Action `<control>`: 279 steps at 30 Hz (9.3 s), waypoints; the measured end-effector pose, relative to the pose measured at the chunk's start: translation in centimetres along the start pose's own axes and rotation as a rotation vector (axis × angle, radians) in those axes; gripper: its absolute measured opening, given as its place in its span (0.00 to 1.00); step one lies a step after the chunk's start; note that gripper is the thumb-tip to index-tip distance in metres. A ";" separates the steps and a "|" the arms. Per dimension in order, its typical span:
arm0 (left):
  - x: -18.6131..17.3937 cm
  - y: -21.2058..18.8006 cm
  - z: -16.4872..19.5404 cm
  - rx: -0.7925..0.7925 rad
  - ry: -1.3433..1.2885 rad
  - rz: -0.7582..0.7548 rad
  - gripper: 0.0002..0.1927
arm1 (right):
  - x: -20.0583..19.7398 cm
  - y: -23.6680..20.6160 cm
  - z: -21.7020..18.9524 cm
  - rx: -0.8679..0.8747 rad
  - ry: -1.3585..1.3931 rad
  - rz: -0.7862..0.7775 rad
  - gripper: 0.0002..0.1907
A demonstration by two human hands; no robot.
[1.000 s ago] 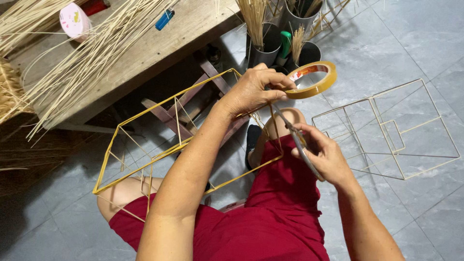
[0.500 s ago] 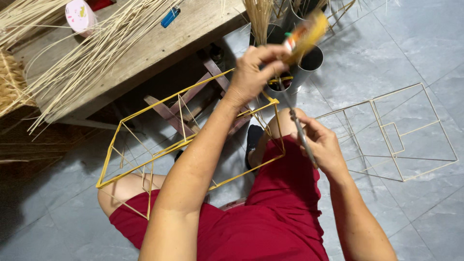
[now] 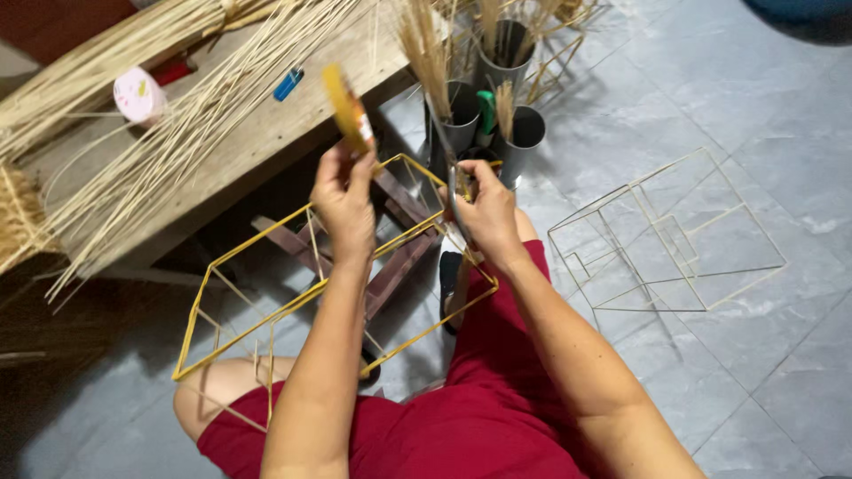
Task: The person wraps yellow tape around the edges of a rectangular wire frame, smoothing it along the sides. They use scissors to cut the tape and repeat the process on another frame, finishing by placing the completed frame aside.
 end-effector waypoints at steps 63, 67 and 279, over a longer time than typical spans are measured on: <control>-16.2 -7.6 18.6 -0.109 0.667 0.020 0.10 | -12.8 -13.4 -16.6 -0.840 0.249 -0.313 0.29; -16.8 -12.6 17.8 -0.125 0.420 0.056 0.09 | -11.3 -13.2 -14.8 -0.656 0.461 -0.251 0.25; 10.7 -20.7 17.8 0.159 0.366 -1.073 0.12 | -14.3 -27.5 3.1 0.417 0.569 -0.359 0.27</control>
Point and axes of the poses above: each hand's wrist, its own y-axis towards the middle knuckle, its own x-axis out of the palm, z = x × y, the point moved 8 cm from there along y, towards the middle knuckle, and after that the axes turned 11 degrees about z, right-handed, at the moved point
